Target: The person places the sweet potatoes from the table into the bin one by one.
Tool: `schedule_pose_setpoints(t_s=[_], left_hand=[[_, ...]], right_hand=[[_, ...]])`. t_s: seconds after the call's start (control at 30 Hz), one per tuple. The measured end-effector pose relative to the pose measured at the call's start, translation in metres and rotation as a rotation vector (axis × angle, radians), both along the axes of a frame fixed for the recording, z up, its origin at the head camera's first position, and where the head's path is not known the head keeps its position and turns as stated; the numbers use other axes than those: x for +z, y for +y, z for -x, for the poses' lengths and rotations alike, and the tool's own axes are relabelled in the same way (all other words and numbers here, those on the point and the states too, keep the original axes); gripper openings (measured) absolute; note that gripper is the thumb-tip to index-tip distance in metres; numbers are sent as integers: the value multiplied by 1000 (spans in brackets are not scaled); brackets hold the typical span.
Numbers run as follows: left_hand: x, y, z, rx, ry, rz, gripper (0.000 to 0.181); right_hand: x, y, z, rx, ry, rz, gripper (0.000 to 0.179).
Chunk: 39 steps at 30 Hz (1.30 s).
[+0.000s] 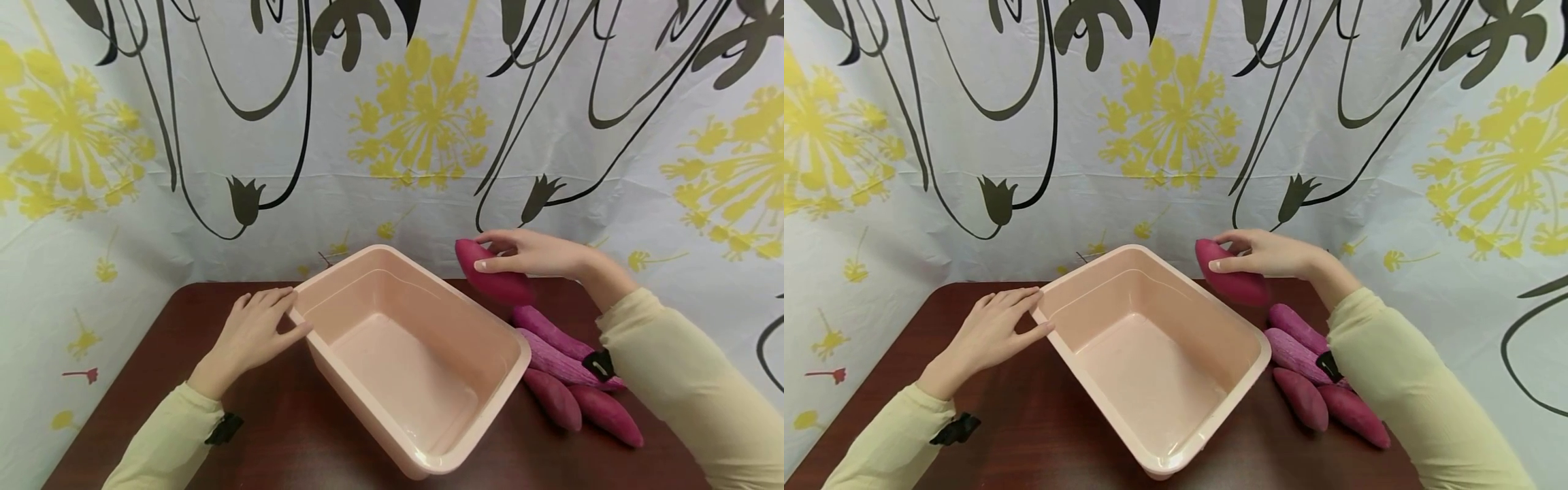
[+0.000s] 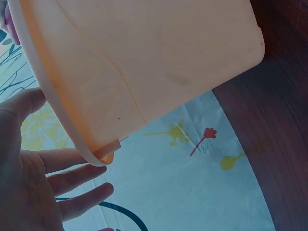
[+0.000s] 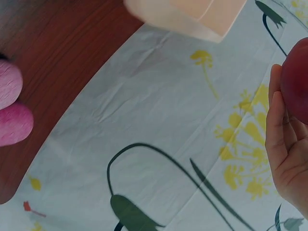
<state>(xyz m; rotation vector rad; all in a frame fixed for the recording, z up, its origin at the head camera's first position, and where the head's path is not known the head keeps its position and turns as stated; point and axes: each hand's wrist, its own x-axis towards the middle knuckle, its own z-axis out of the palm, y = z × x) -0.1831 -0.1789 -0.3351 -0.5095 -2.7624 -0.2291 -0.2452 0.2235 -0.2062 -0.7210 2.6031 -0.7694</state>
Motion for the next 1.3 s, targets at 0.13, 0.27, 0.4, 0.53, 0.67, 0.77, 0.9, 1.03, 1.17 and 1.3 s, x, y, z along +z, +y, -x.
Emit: schedule_pose_setpoints(t_s=[0.13,0.27,0.4,0.53,0.67,0.77,0.9,1.03,1.17,1.3], left_hand=[[0,0,0,-1,-2,4,66],[-1,0,0,-3,5,6,66],[0,0,0,-1,13,7,66],[0,0,0,3,9,8,67],[0,0,0,6,1,8,66],[0,0,0,5,-2,10,66],[0,0,1,0,0,10,65],[0,-1,2,1,-2,5,66],[0,0,2,8,-11,-4,66],[0,0,1,13,-19,-6,67]], right_hand=[[0,-14,5,11,-28,-18,61],[-1,-27,9,10,-71,-22,63],[0,-40,14,38,-86,-27,63],[0,-55,18,73,-117,-19,63],[0,-69,22,106,-139,-3,63],[-1,-80,25,127,-133,-6,62],[-3,-92,28,156,-123,-25,61],[-8,-103,32,174,-123,-40,62],[-15,-115,35,204,-129,-37,61],[-25,-126,37,232,-191,-9,56]])
